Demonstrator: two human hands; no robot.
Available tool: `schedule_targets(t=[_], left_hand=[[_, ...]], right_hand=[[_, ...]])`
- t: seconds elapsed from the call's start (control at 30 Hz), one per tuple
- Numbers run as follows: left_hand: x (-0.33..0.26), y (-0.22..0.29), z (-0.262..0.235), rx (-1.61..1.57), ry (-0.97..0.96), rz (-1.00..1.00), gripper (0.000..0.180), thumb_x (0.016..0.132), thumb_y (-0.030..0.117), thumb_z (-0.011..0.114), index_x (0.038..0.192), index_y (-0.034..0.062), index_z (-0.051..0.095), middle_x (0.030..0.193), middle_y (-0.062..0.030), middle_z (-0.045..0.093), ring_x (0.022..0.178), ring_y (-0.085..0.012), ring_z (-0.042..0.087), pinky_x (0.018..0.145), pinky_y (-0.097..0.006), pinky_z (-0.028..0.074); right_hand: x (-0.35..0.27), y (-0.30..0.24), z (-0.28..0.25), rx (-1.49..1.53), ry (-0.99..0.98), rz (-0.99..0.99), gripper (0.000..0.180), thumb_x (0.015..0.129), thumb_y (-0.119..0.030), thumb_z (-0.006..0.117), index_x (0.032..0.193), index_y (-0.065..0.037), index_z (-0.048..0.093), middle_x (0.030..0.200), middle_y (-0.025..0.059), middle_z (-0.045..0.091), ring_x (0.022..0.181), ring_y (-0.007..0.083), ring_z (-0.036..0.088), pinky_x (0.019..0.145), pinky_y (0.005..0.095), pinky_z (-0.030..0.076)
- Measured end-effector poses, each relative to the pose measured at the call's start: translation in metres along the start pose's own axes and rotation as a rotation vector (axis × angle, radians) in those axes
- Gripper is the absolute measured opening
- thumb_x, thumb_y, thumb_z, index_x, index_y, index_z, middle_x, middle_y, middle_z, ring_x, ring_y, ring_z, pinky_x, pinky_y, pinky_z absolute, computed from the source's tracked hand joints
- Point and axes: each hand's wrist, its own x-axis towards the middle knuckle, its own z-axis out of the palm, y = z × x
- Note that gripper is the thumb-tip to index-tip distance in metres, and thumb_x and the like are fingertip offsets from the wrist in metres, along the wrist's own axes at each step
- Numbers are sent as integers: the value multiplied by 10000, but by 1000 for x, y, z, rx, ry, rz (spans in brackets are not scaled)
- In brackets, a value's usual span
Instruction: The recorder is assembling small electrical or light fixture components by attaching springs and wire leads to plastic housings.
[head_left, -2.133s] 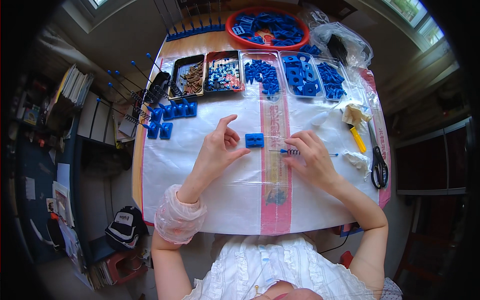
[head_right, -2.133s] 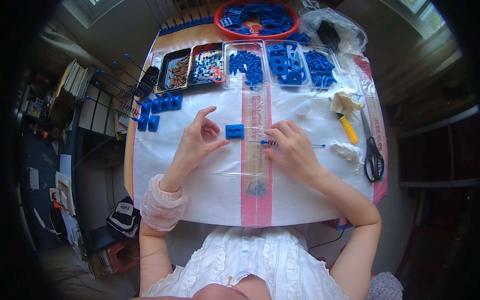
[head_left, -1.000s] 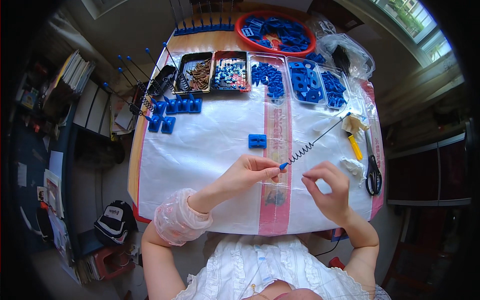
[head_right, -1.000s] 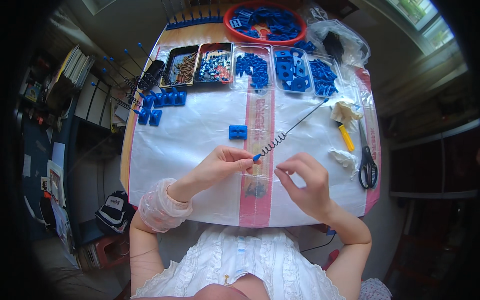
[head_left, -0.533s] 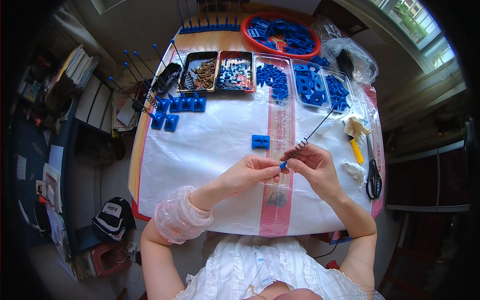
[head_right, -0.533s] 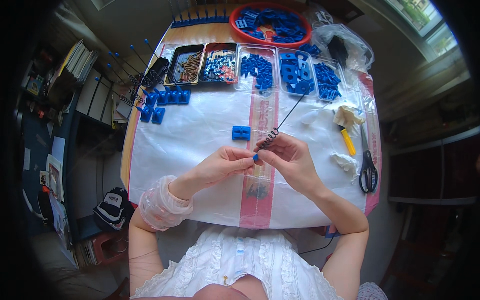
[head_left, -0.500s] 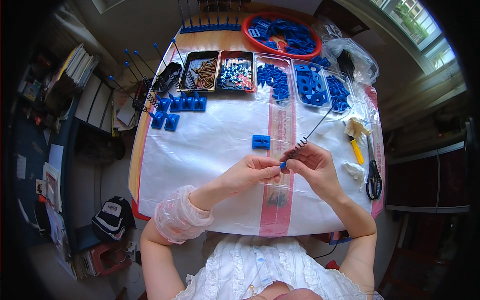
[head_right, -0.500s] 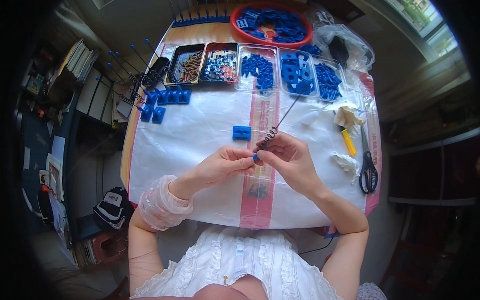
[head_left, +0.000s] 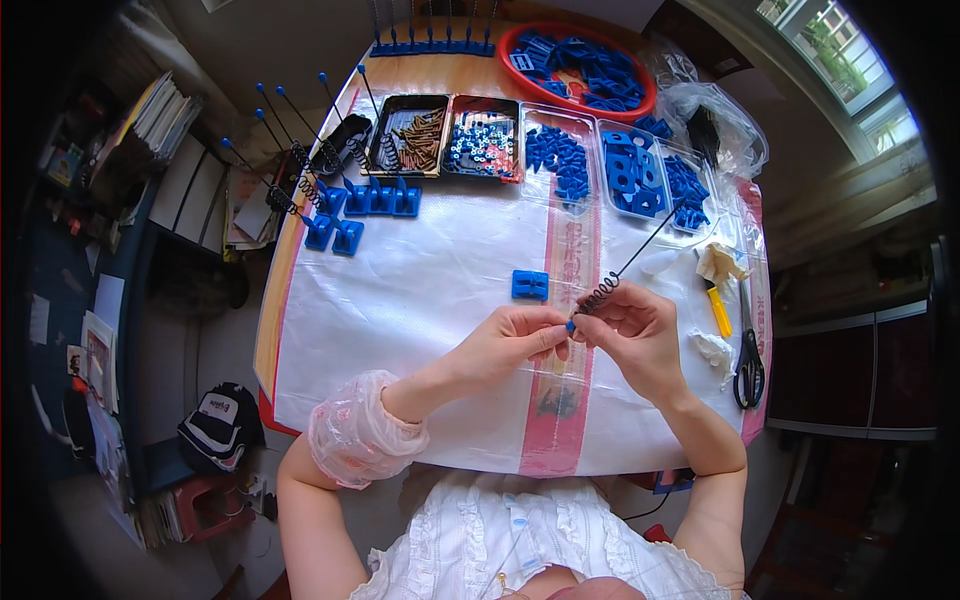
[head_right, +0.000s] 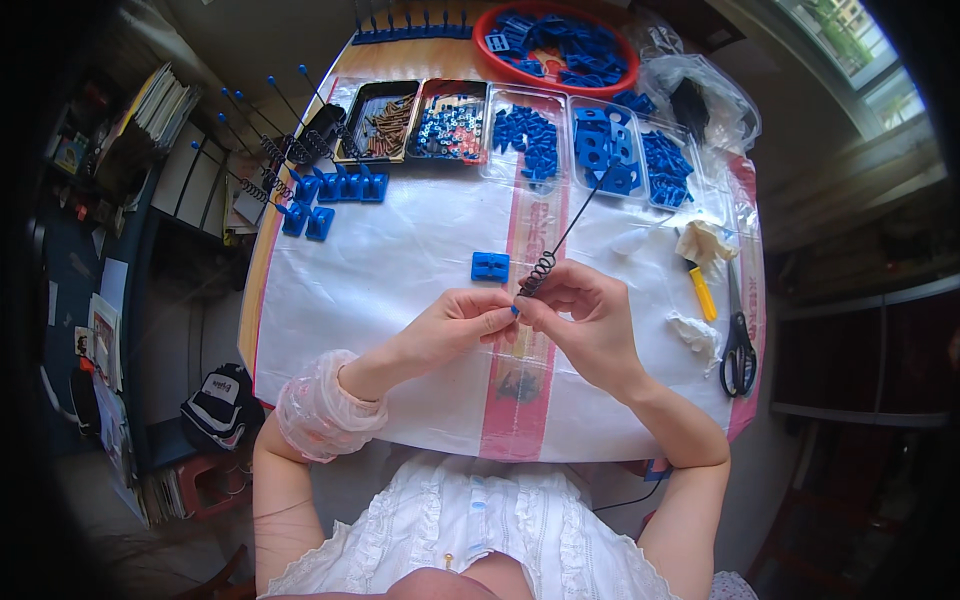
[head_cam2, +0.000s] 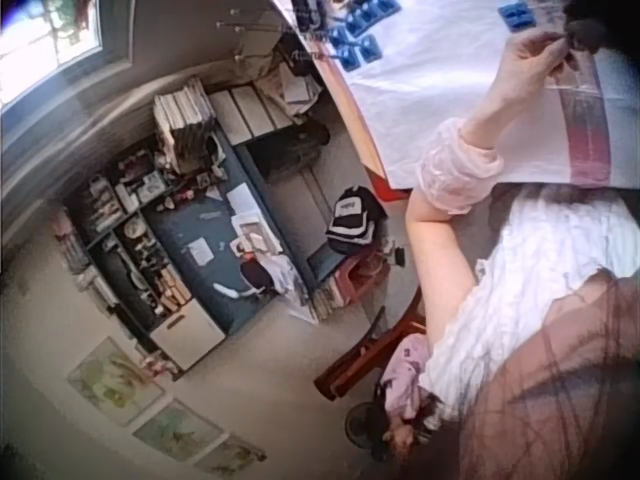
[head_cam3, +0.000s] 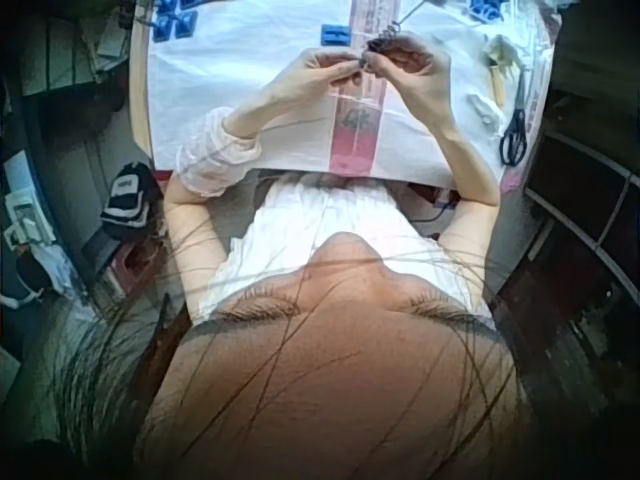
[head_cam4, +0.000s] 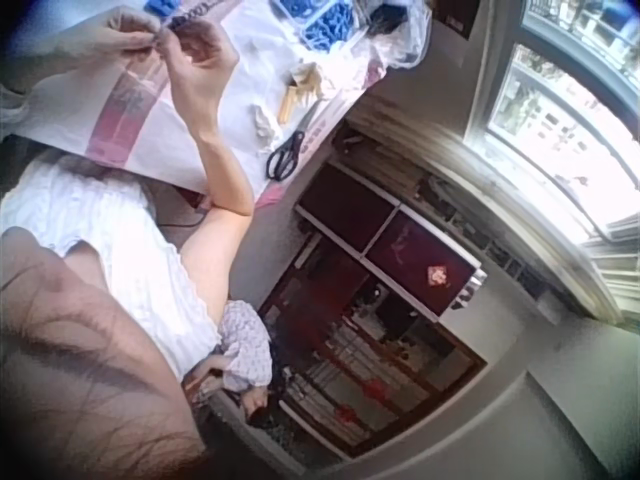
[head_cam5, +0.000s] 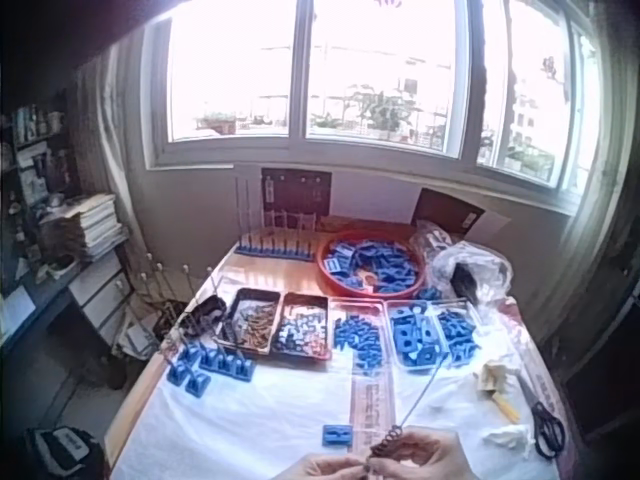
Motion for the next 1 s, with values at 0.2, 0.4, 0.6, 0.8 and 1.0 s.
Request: schedule_targets(t=[0.2,0.4,0.6,0.8,1.0], left_hand=[[-2,5,-2,203,57,32,238,1071,189,625,1237,50,724,1042,13,726,854,-50,618,773,-225,497],[-13,48,-15,826,365,194,178,931,135,790,1089,54,785,984,-12,759,708,-42,597,648,-220,482],[-3,34,-41,1021,527,334,296,810,125,863,1090,86,775,976,-20,699,894,-130,611,688,-288,472],[7,17,-40,1223,519,464,442,775,146,879,1190,93,735,1107,-88,646,1094,-279,591,936,-377,506],[8,17,-34,1195,536,404,419,776,171,879,1166,94,748,1098,-92,651,1094,-288,598,950,-391,510]], right_hand=[[6,-2,-3,8,44,-66,158,914,39,760,1055,54,692,969,96,752,886,142,744,791,269,617],[27,-15,-8,-75,159,-222,169,900,46,768,1050,38,690,962,76,748,873,129,746,815,257,598],[42,-2,5,-126,133,-264,171,895,37,774,1041,31,687,955,59,741,875,106,737,796,243,588],[49,8,12,-177,119,-299,166,887,41,774,1027,33,686,945,55,738,863,96,729,798,234,575],[53,18,11,-214,124,-323,170,867,58,769,1016,36,690,941,53,732,857,94,721,804,236,573]])
